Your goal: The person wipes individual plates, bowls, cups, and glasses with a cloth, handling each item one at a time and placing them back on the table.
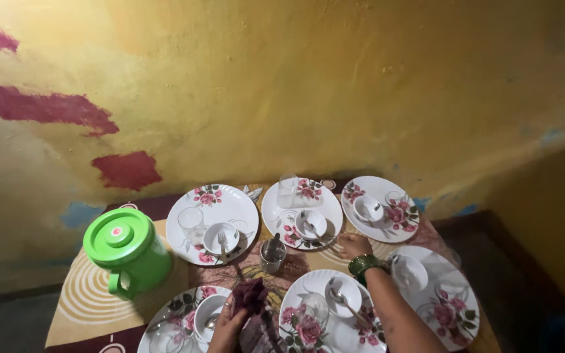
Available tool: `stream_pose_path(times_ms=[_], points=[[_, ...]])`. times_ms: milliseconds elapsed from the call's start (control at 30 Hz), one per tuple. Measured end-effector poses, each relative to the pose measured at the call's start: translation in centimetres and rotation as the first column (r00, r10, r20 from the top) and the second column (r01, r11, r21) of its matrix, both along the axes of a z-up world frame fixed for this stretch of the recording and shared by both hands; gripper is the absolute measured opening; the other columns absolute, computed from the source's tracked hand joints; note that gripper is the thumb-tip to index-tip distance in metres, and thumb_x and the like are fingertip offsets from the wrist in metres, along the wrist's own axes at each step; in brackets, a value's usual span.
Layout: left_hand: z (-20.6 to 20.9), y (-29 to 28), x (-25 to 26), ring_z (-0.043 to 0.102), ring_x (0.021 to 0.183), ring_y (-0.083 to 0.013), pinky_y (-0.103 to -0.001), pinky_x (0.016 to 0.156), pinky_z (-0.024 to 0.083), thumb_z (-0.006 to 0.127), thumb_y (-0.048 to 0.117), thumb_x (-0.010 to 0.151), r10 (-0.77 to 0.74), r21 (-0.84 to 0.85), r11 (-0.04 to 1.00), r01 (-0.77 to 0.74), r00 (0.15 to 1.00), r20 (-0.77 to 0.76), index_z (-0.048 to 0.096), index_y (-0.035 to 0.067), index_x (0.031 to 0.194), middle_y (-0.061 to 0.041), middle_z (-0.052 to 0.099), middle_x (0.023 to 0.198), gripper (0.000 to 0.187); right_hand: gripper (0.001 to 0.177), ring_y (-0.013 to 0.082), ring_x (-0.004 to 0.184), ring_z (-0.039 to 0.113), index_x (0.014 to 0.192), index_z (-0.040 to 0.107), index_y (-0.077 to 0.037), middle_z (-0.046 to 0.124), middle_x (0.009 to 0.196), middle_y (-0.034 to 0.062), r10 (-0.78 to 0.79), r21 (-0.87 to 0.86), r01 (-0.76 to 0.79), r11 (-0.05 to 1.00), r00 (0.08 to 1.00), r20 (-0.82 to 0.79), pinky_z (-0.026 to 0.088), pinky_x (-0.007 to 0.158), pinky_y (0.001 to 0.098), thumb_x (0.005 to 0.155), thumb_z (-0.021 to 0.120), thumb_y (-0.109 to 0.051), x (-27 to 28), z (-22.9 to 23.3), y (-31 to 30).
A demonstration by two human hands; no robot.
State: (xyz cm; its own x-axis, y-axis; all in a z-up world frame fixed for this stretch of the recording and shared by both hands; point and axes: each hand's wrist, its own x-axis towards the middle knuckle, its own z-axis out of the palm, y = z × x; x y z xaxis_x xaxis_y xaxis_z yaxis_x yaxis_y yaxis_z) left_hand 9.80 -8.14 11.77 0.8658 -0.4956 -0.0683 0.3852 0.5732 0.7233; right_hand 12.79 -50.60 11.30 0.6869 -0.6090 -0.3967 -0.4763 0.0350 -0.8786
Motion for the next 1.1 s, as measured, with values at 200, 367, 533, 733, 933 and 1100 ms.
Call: stream_pose_path(times_ms=[200, 367, 533, 733, 933, 1100], points=[[-1.9, -1.0, 0.7, 0.059, 0.133, -0.0321, -0.042, 0.113, 0.042, 0.058, -0.002, 0.084, -0.031, -0.023, 0.999, 0.031, 0.999, -0.015, 0.044, 0.001, 0.147, -0.019, 0.059, 0.146, 0.065, 0.036, 0.024, 0.063, 0.068, 0.103, 0.081, 0.002, 0.074, 0.077, 0.0156, 0.033, -0.08, -0.05, 0.996, 0.979, -0.203, 0.051, 0.05, 0.0344, 0.091, 0.066, -0.029, 4.9, -2.3, -0.6], [-4.9, -1.5, 0.8, 0.058, 0.134, -0.0307, -0.042, 0.115, 0.041, 0.058, -0.004, 0.083, -0.066, 0.005, 0.998, 0.066, 0.997, -0.028, 0.042, 0.0, 0.149, -0.018, 0.058, 0.147, 0.067, 0.04, 0.0216, 0.069, 0.075, 0.094, 0.081, -0.001, 0.08, 0.082, 0.0107, 0.145, -0.163, -0.205, 0.965, 0.936, -0.32, 0.057, 0.064, 0.0353, 0.087, 0.066, -0.037, 7.9, -2.7, -0.5], [-9.2, -2.1, 0.4, 0.058, 0.133, -0.0312, -0.045, 0.114, 0.043, 0.058, -0.006, 0.088, -0.093, -0.033, 0.995, 0.091, 0.992, -0.085, 0.04, 0.0, 0.15, -0.02, 0.058, 0.144, 0.065, 0.044, 0.0217, 0.077, 0.077, 0.093, 0.081, -0.008, 0.08, 0.083, 0.0114, 0.176, -0.421, -0.414, 0.807, 0.849, -0.498, 0.06, 0.081, 0.0344, 0.082, 0.067, -0.048, 8.6, -3.5, -0.4], [-11.5, -2.0, 0.0, 0.059, 0.13, -0.0304, -0.044, 0.112, 0.044, 0.058, -0.007, 0.087, -0.071, 0.008, 0.997, 0.074, 0.977, -0.201, 0.039, 0.003, 0.151, -0.019, 0.059, 0.142, 0.067, 0.036, 0.0295, 0.086, 0.074, 0.091, 0.083, -0.013, 0.078, 0.087, 0.011, 0.093, -0.597, -0.411, 0.688, 0.867, -0.49, 0.057, 0.085, 0.041, 0.081, 0.065, -0.042, 9.5, -3.6, -0.9], [-13.1, -1.5, -0.4, 0.062, 0.128, -0.0314, -0.043, 0.11, 0.045, 0.062, -0.009, 0.089, -0.113, 0.125, 0.985, 0.116, 0.993, -0.03, 0.046, -0.002, 0.149, -0.022, 0.063, 0.138, 0.062, 0.04, 0.0305, 0.095, 0.073, 0.095, 0.08, -0.013, 0.076, 0.1, 0.0149, 0.068, -0.624, -0.451, 0.638, 0.84, -0.538, 0.057, 0.088, 0.0409, 0.083, 0.065, -0.048, 12.1, -2.9, -4.4], [-14.8, -1.8, -1.7, 0.063, 0.128, -0.0312, -0.046, 0.111, 0.046, 0.06, -0.007, 0.085, -0.062, -0.004, 0.998, 0.063, 0.975, -0.213, 0.045, 0.004, 0.146, -0.018, 0.064, 0.139, 0.064, 0.034, 0.032, 0.106, 0.073, 0.1, 0.082, -0.018, 0.077, 0.115, 0.0101, 0.191, -0.597, -0.553, 0.581, 0.806, -0.561, 0.056, 0.097, 0.0429, 0.084, 0.062, -0.041, 15.5, -2.9, -7.1]])
